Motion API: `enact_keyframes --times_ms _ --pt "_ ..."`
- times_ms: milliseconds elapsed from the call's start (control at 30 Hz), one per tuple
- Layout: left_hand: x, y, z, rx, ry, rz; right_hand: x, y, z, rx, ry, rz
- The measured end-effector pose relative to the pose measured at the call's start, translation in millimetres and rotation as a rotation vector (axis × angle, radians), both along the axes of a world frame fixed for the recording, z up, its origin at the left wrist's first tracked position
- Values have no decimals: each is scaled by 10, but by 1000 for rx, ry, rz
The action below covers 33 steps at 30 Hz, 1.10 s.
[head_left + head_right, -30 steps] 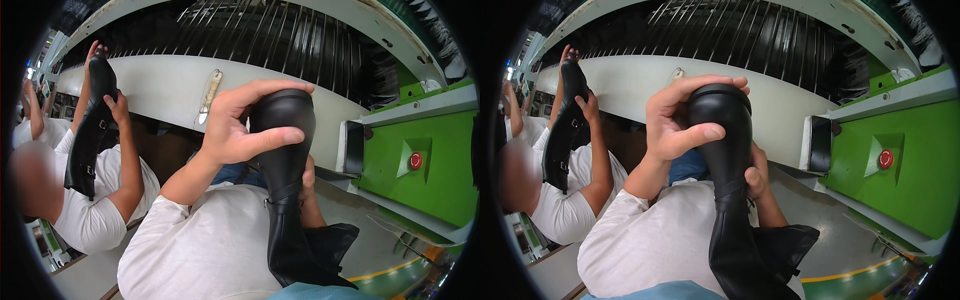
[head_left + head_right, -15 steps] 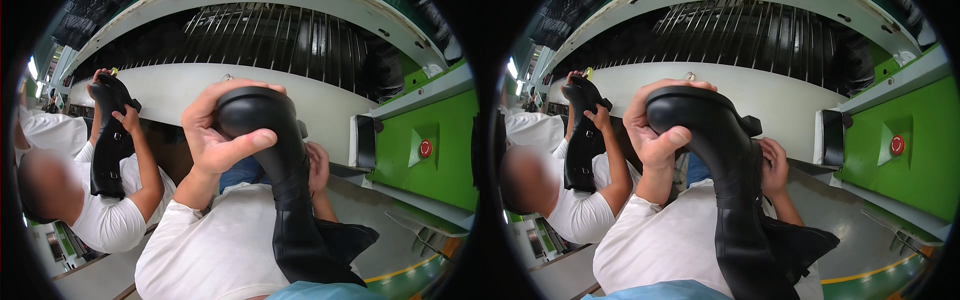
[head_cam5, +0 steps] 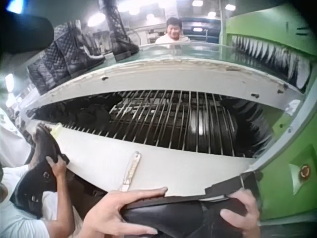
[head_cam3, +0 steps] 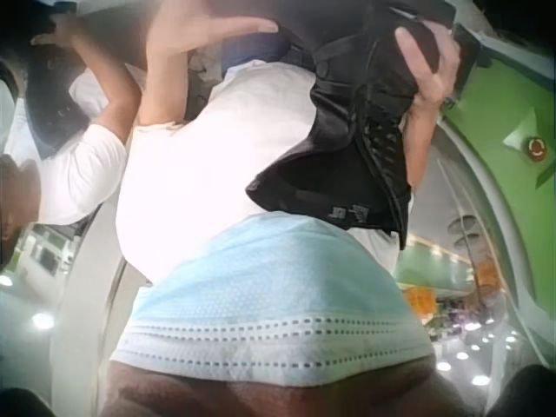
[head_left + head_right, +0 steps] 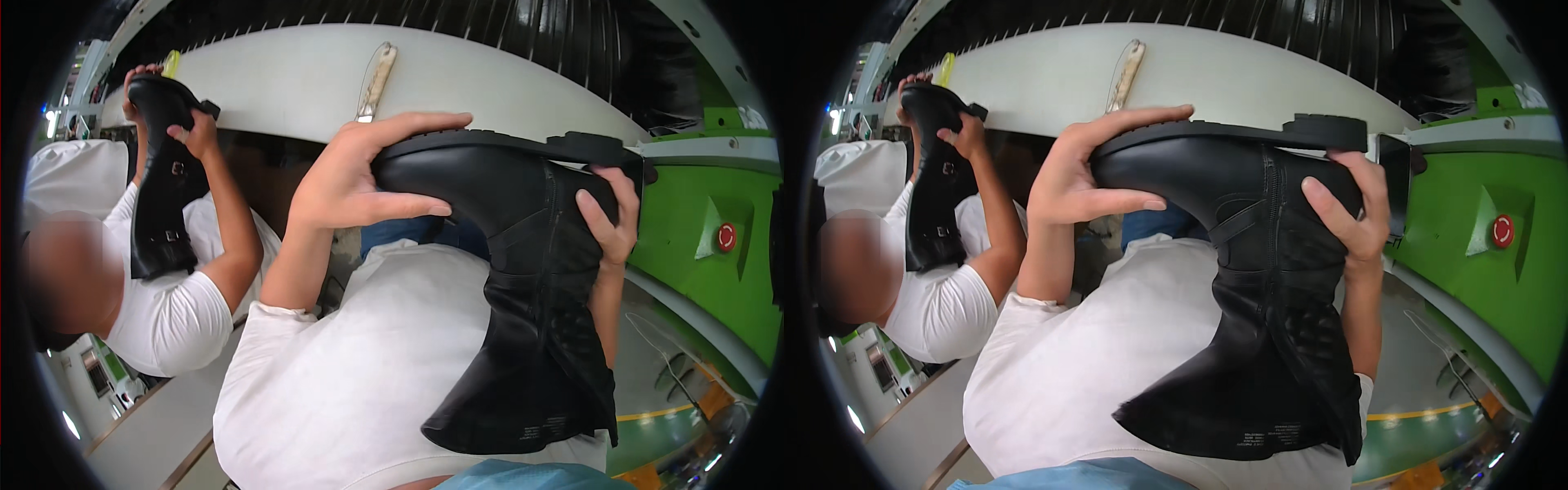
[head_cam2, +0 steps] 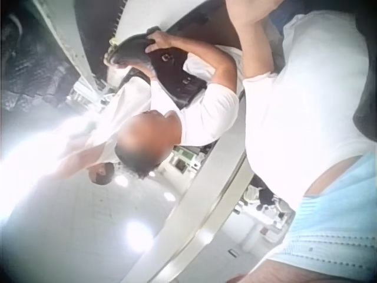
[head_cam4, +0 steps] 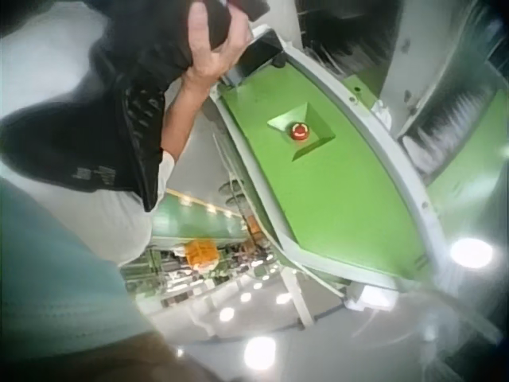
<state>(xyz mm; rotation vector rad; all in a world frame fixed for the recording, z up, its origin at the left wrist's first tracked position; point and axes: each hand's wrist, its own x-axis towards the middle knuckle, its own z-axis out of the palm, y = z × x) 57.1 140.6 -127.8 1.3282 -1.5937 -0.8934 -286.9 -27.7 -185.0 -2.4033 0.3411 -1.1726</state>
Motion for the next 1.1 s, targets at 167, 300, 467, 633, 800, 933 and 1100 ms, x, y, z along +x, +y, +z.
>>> enact_keyframes --times_ms 167,300,467,633,800,933,1100 --pt "-179 80 -384 -57 233 88 -1 -100 97 -69 79 67" --pt "-209 156 -513 10 285 119 15 -120 176 -27 201 82" --pt "-290 192 -651 137 474 156 62 -173 318 182 411 67" --pt "-432 266 -1040 20 646 133 -22 -554 537 275 713 162" --pt "-362 635 -1157 -97 920 -35 -431 -746 151 600 689 227" --pt "-267 832 -1251 108 685 89 -221 -409 118 1228 495 -56" --pt "-232 825 -1389 -172 347 279 297 -385 270 1305 729 -288"
